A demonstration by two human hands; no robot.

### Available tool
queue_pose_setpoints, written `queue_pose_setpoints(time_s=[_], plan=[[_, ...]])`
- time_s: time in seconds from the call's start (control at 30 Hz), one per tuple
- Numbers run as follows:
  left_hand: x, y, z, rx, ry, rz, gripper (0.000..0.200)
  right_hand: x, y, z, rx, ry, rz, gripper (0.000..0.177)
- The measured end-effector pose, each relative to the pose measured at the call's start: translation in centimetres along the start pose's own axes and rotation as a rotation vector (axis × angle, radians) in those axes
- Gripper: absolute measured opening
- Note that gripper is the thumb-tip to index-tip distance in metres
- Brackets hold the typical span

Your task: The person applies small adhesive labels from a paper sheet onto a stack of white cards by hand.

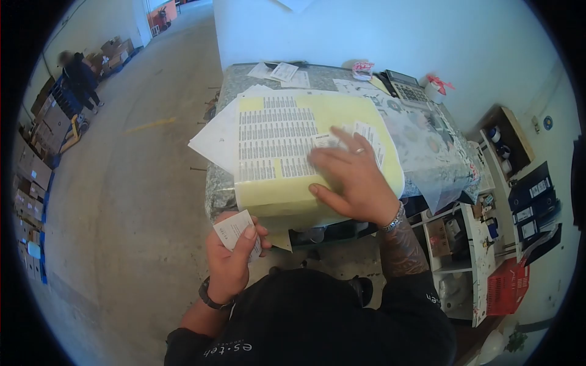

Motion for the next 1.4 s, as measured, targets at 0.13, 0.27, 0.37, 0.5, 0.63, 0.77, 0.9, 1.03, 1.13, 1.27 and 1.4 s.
queue_pose_setpoints(time_s=[0.13, 0.27, 0.37, 0.5, 0.63, 0.77, 0.9, 1.03, 1.13, 1.27, 1.4], plan=[[-0.2, 0.0, -0.1, -0.008, -0.017, 0.03, 0.021, 0.2, -0.4, 0.2, 0.06, 0.002, 0.001, 0.036], [-0.2, 0.0, -0.2, -0.011, -0.004, 0.036, 0.021, -0.2, -0.7, 0.5, 0.046, 0.097, 0.0, 0.03], [-0.2, 0.0, -0.2, -0.006, 0.004, 0.037, 0.021, -0.3, -0.5, 0.3, 0.021, 0.132, -0.02, 0.026], [-0.1, 0.1, -0.1, -0.009, 0.005, 0.024, 0.021, 0.0, -0.5, 0.1, -0.01, 0.1, -0.066, 0.021], [-0.1, 0.0, -0.1, -0.009, 0.015, 0.023, 0.022, 0.0, -0.5, 0.1, -0.005, 0.075, -0.077, 0.019], [-0.1, 0.0, -0.1, -0.004, 0.01, 0.029, 0.021, -0.3, -0.2, 0.0, 0.007, 0.162, -0.045, 0.019], [-0.1, -0.1, -0.2, -0.009, 0.005, 0.025, 0.021, -0.3, -0.1, 0.1, 0.007, 0.175, -0.038, 0.016], [-0.2, -0.2, -0.2, -0.01, -0.008, 0.028, 0.021, -0.2, 0.4, 0.2, 0.046, 0.194, -0.016, 0.015], [-0.1, -0.2, -0.4, -0.015, -0.005, 0.042, 0.02, -0.4, 0.4, 0.2, 0.028, 0.217, -0.016, 0.013], [-0.1, -0.2, -0.5, -0.012, -0.011, 0.049, 0.02, -0.3, 0.4, 0.1, 0.015, 0.216, -0.035, 0.013], [0.0, -0.2, -0.4, -0.017, -0.009, 0.036, 0.02, -0.2, 0.1, 0.1, 0.006, 0.193, -0.04, 0.014]])
Point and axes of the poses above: each hand's wrist, its own y-axis towards the middle knuckle, its own z-axis out of the palm, x = y × z, the point moved 6 cm from there along y, towards the middle knuckle, and after that the axes turned 4 degrees about z, right-handed, at the moved point
